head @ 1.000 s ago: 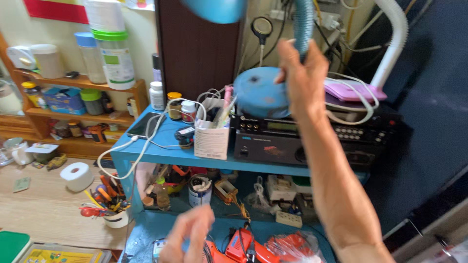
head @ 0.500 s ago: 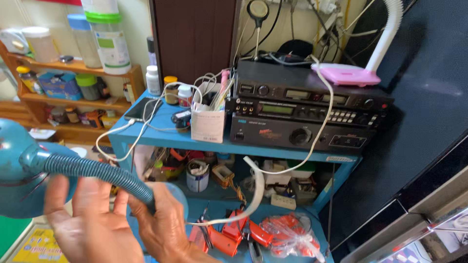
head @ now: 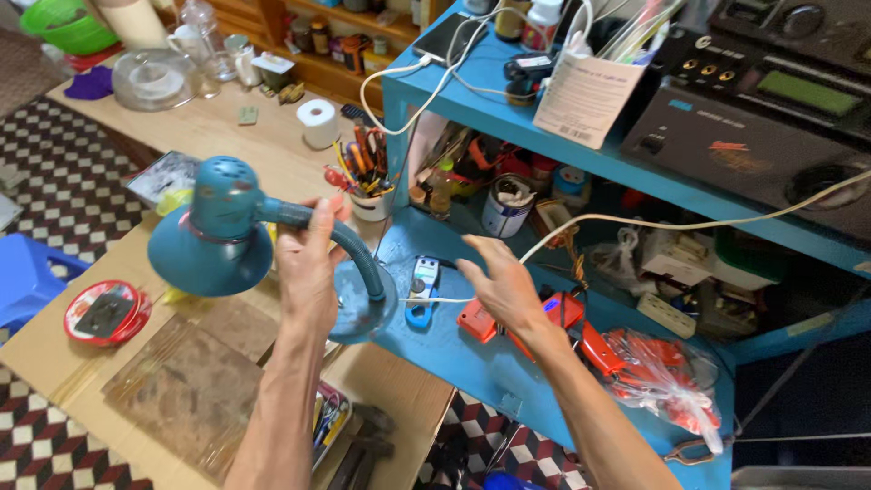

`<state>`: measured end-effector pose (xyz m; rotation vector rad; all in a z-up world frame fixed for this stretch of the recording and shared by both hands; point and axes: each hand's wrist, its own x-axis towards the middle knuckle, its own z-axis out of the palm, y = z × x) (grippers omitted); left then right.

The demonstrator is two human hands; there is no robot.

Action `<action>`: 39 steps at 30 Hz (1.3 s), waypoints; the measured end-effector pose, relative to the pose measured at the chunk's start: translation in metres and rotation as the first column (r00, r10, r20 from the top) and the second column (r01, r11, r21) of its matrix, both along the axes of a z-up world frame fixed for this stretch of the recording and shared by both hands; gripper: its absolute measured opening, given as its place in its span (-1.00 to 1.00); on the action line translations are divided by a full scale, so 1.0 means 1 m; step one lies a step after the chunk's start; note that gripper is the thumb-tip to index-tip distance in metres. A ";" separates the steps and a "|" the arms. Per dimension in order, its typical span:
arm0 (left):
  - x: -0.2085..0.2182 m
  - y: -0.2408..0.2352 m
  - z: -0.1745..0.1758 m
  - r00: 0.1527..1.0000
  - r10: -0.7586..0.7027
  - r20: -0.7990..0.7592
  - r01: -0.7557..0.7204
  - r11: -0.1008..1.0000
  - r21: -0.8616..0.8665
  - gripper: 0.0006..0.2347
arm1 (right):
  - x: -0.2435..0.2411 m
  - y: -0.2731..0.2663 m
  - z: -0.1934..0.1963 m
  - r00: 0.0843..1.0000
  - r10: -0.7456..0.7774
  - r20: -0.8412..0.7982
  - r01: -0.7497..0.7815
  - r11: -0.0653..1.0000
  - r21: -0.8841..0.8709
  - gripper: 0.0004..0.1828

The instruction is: The person organizes a cluttered workspace by moving tools and plugging in a lamp. They then open a yellow plastic bag containing small metal components, sorting them into a green container. Finally, they use a utility knife to scrape or clean a small white component.

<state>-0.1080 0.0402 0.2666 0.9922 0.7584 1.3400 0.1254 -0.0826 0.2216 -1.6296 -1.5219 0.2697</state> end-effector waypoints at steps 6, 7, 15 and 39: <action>0.000 0.025 -0.070 0.989 0.041 -0.140 -0.039 0.999 0.017 -0.75 | -0.017 -0.029 -0.056 0.996 0.007 0.084 -0.006 1.000 -0.019 -0.76; 0.002 0.027 -0.079 0.989 0.037 -0.146 -0.036 0.999 0.012 -0.75 | -0.025 -0.032 -0.064 0.993 0.044 0.109 -0.040 0.998 -0.038 -0.77; 0.021 0.017 -0.100 0.991 0.010 -0.130 -0.031 0.987 -0.158 -0.73 | -0.051 -0.031 -0.105 0.978 0.208 -0.021 -0.207 0.946 -0.249 -0.68; 0.053 -0.011 -0.119 0.977 0.112 -0.179 -0.136 0.983 -0.124 -0.76 | -0.075 0.026 -0.198 0.837 0.084 0.541 0.188 0.884 -0.428 -0.75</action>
